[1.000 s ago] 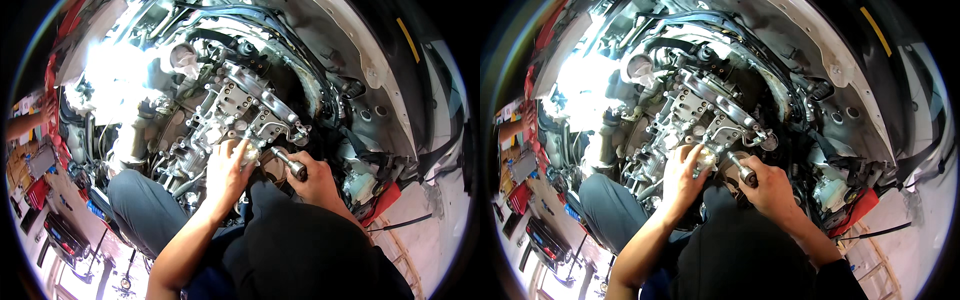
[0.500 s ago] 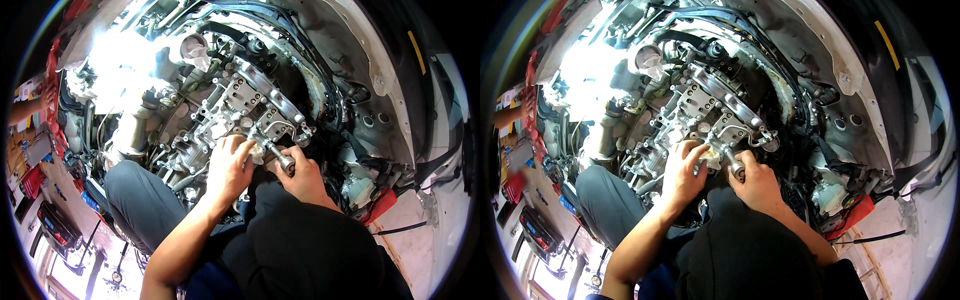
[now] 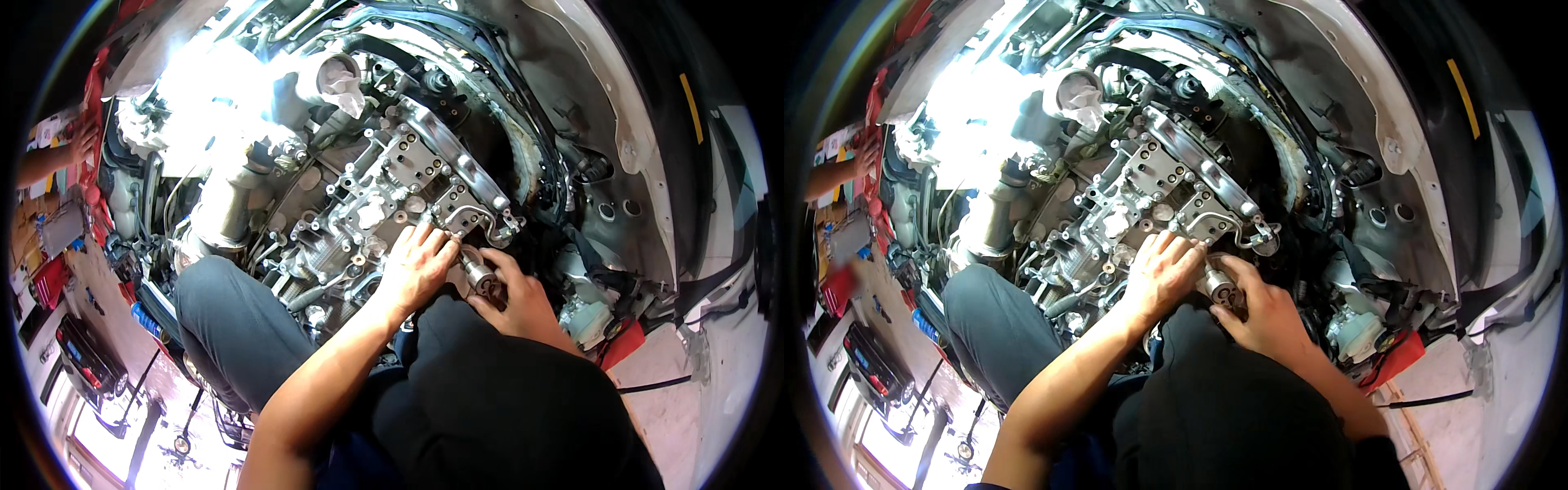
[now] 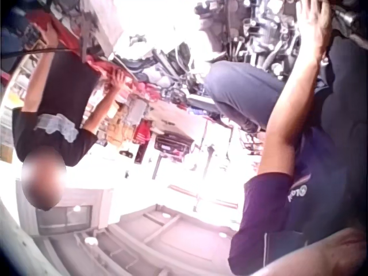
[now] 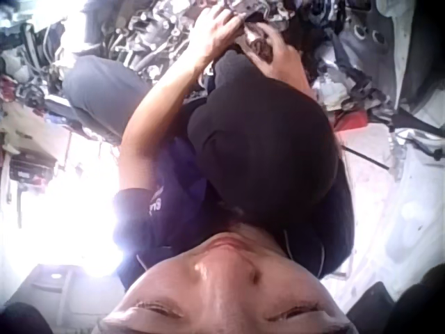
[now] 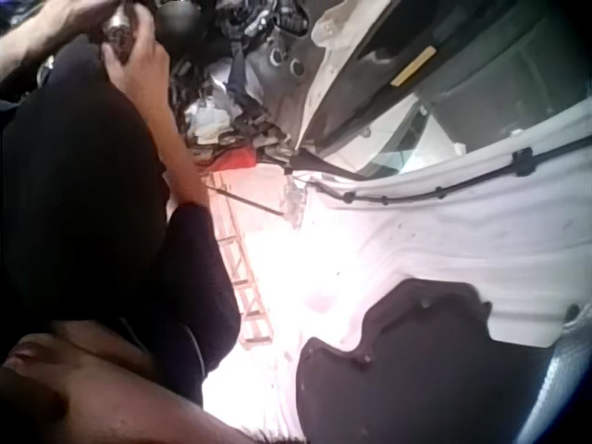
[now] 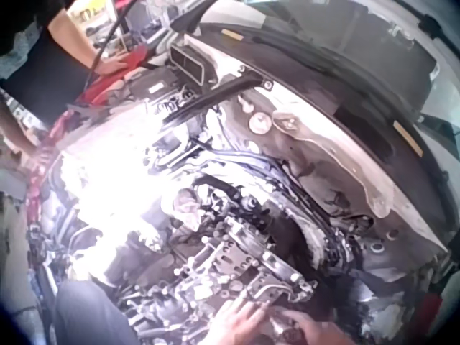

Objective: The person uses a ratchet and a socket to loosen and remove bolts from the cylinder head of an engine, then lifts a component out of the engine block.

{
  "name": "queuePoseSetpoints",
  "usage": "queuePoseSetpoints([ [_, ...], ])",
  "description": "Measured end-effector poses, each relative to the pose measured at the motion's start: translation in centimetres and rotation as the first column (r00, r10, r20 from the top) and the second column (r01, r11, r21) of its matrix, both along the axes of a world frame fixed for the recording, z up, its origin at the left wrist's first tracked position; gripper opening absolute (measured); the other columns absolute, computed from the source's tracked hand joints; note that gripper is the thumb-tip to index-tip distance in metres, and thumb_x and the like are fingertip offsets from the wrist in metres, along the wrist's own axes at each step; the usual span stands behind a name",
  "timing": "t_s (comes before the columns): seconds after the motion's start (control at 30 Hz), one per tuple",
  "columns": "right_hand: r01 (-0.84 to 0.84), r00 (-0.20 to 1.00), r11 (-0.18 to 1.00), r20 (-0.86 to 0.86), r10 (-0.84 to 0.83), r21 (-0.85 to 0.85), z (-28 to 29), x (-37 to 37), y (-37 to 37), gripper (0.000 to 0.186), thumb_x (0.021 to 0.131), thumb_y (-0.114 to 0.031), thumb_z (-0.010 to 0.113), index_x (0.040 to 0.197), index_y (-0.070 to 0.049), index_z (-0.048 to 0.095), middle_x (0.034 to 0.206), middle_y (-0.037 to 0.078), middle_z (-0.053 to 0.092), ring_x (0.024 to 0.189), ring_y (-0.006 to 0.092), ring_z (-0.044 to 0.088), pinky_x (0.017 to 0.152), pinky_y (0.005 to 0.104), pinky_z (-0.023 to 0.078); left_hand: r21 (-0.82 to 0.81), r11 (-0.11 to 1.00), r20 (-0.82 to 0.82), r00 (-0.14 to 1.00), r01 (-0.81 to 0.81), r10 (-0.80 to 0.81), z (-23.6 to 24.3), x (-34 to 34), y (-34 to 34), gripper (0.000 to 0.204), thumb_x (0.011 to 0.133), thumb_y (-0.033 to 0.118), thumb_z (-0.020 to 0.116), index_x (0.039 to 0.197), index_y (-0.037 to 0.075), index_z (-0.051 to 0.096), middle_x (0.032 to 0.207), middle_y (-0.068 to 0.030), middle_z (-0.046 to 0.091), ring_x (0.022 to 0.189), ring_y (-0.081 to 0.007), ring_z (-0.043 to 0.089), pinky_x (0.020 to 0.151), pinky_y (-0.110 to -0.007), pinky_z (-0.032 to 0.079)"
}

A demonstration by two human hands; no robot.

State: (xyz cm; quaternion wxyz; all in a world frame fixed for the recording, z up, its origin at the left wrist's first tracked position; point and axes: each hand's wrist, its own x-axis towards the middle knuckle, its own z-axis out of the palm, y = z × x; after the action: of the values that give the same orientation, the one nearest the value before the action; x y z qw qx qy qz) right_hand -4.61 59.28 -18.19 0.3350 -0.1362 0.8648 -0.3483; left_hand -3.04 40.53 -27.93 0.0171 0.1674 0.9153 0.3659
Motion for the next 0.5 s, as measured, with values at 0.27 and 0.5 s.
queuePoseSetpoints([
  [0.27, 0.368, 0.837, 0.91, -0.493, -0.236, 0.189, -2.4, 6.5, 4.1, 0.044, 0.075, -0.045, 0.079, 0.092, -0.007, 0.065, 0.073, 0.007, 0.059, 0.064, 0.0273, 0.059, 0.056, 0.0362, 0.046, -0.001, 1.0, -0.01, 1.0, 0.025, -0.025, 0.0, 0.1, -0.1, 0.026, 0.075, 0.009, 0.071, 0.101, 0.007, 0.066, 0.089, -0.0045, 0.061, 0.084, -0.0233, 0.057, 0.075, -0.034, 0.046],
  [0.5, 0.124, 0.891, 0.978, -0.452, -0.037, 0.165, -1.3, 4.1, 5.5, 0.044, 0.075, -0.041, 0.079, 0.092, -0.003, 0.064, 0.073, 0.007, 0.058, 0.063, 0.0266, 0.059, 0.055, 0.0354, 0.046, 0.507, 0.858, 0.102, 0.983, 0.083, -0.155, 4.4, -1.7, -1.2, 0.044, 0.082, 0.029, 0.071, 0.119, 0.006, 0.063, 0.122, -0.0141, 0.06, 0.107, -0.0346, 0.059, 0.09, -0.042, 0.049],
])
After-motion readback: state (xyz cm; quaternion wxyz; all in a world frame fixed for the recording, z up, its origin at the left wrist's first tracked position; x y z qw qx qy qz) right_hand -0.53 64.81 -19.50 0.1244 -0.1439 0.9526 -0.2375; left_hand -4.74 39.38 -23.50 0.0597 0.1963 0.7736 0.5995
